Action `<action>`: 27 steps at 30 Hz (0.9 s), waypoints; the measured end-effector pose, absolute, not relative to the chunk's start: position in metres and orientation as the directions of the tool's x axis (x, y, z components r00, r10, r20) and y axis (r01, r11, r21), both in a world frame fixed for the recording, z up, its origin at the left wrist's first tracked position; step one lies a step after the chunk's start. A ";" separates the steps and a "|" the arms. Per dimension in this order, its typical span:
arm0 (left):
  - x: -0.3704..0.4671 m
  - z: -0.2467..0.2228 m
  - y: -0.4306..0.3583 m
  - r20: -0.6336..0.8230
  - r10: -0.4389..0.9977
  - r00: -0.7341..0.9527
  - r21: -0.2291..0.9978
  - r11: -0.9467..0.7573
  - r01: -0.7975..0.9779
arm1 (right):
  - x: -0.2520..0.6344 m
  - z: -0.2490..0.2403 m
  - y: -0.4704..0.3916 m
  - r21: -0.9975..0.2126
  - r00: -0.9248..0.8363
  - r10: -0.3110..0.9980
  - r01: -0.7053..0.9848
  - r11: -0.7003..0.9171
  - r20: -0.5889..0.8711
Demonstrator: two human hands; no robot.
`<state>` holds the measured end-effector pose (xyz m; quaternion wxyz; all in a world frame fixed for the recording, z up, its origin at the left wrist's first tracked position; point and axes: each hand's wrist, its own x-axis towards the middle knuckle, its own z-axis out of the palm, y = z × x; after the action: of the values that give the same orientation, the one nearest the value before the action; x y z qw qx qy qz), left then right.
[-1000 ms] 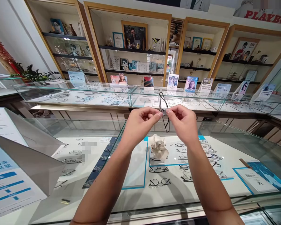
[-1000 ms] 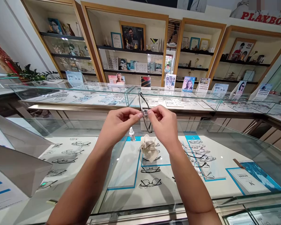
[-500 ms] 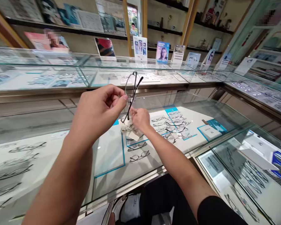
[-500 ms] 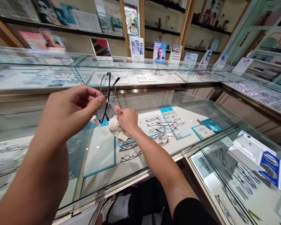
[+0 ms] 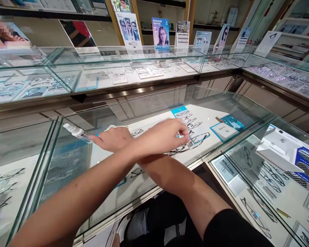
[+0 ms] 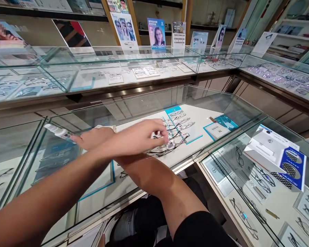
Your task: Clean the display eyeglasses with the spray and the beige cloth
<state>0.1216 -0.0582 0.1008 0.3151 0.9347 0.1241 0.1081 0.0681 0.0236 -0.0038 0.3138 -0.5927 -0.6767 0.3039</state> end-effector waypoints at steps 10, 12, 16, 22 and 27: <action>0.188 0.044 -0.078 -0.279 0.314 0.907 0.407 -0.817 0.409 | 0.068 -0.013 0.039 -0.516 -0.371 0.920 0.768 0.379 0.124; 0.188 0.040 -0.079 -0.320 0.333 0.887 0.350 -0.828 0.438 | 0.071 -0.012 0.041 -0.545 -0.388 0.914 0.745 0.385 0.116; 0.189 0.034 -0.077 -0.293 0.387 0.874 0.265 -0.846 0.463 | 0.067 -0.016 0.044 -0.551 -0.336 0.932 0.756 0.354 0.137; 0.196 0.030 -0.060 -0.212 0.432 0.877 0.163 -0.869 0.467 | 0.064 -0.017 0.042 -0.555 -0.308 0.940 0.761 0.336 0.146; 0.205 0.027 -0.039 -0.148 0.491 0.859 0.135 -0.850 0.509 | 0.071 -0.011 0.039 -0.565 -0.279 0.953 0.770 0.297 0.120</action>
<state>0.2045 -0.0394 0.0267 0.0852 0.9602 0.2603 -0.0542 0.0706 0.0387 -0.0112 0.2245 -0.5568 -0.7733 0.2038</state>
